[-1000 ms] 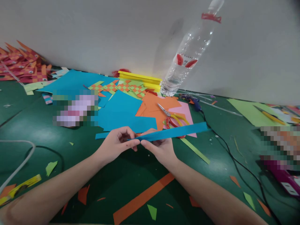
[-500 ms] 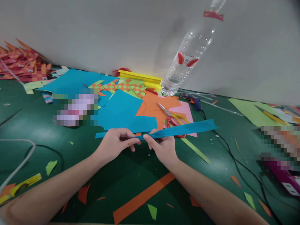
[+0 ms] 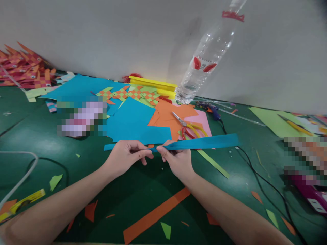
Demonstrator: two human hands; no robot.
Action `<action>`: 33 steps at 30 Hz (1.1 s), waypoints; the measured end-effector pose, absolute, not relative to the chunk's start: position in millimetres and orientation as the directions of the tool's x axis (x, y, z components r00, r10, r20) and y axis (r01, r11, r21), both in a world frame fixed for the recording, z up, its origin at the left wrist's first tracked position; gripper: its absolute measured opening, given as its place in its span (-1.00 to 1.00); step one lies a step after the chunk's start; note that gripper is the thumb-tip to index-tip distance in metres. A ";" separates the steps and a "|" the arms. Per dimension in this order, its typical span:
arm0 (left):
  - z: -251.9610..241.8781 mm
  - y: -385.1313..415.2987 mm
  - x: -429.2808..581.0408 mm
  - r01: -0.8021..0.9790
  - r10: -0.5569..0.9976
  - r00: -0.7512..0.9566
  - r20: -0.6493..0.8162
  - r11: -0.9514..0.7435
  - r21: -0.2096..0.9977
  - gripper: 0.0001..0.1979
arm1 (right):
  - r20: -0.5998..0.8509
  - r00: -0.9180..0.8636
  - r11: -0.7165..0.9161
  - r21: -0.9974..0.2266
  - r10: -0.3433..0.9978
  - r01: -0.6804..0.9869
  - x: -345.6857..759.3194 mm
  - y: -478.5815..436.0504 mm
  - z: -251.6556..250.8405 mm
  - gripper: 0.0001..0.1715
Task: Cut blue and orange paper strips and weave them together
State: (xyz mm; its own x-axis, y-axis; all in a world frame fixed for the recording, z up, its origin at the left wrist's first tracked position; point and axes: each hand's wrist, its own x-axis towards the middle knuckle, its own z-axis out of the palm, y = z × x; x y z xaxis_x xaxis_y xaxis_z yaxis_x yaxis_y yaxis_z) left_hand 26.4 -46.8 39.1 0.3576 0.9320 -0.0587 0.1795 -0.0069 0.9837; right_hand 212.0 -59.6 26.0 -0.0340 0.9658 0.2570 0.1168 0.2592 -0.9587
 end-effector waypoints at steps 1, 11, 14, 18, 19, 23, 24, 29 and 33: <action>39.7 -46.9 26.5 0.179 0.931 0.361 -0.057 -0.010 0.984 -0.83 | 0.257 -0.036 0.259 -0.959 0.966 0.111 212.0 -59.7 25.3 -0.66; 36.3 -46.3 24.6 0.150 0.928 0.371 -0.033 -0.025 0.988 -0.82 | 0.239 -0.123 0.250 -0.965 0.963 0.083 214.3 -59.1 24.3 -0.76; 36.8 -47.1 25.3 0.144 0.924 0.379 -0.053 -0.002 0.990 -0.82 | 0.213 -0.149 0.223 -0.973 0.966 0.059 214.7 -59.0 22.3 -0.74; 37.5 -48.1 26.9 0.169 0.904 0.425 -0.054 -0.020 0.985 -0.88 | 0.198 -0.186 0.213 -0.975 0.962 0.063 214.5 -59.4 20.0 -0.74; 37.7 -47.9 27.1 0.172 0.903 0.427 -0.050 -0.027 0.985 -0.88 | 0.197 -0.186 0.214 -0.974 0.963 0.071 214.3 -59.5 20.4 -0.74; 38.3 -46.4 25.9 0.207 0.910 0.413 -0.045 -0.046 0.977 -0.85 | 0.214 -0.193 0.235 -0.968 0.958 0.091 213.8 -59.9 23.8 -0.75; 38.0 -46.0 25.2 0.220 0.909 0.413 -0.046 -0.051 0.974 -0.85 | 0.219 -0.203 0.242 -0.966 0.954 0.094 213.8 -59.8 24.4 -0.76; 33.1 -45.5 22.9 0.219 0.915 0.401 -0.033 -0.061 0.974 -0.87 | 0.222 -0.218 0.250 -0.962 0.950 0.112 214.2 -59.0 24.0 -0.78; 31.5 -46.5 24.4 0.156 0.915 0.400 -0.056 -0.008 0.988 -0.88 | 0.213 -0.228 0.242 -0.964 0.950 0.111 214.8 -58.5 21.7 -0.75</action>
State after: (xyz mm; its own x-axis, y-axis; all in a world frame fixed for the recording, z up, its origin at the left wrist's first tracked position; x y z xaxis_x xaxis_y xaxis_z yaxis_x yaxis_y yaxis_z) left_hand 24.4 -46.5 31.5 0.3998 0.9149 -0.0558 0.1565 -0.0081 0.9876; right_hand 214.8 -58.5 21.7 -0.2278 0.9502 0.2127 0.1111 0.2424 -0.9638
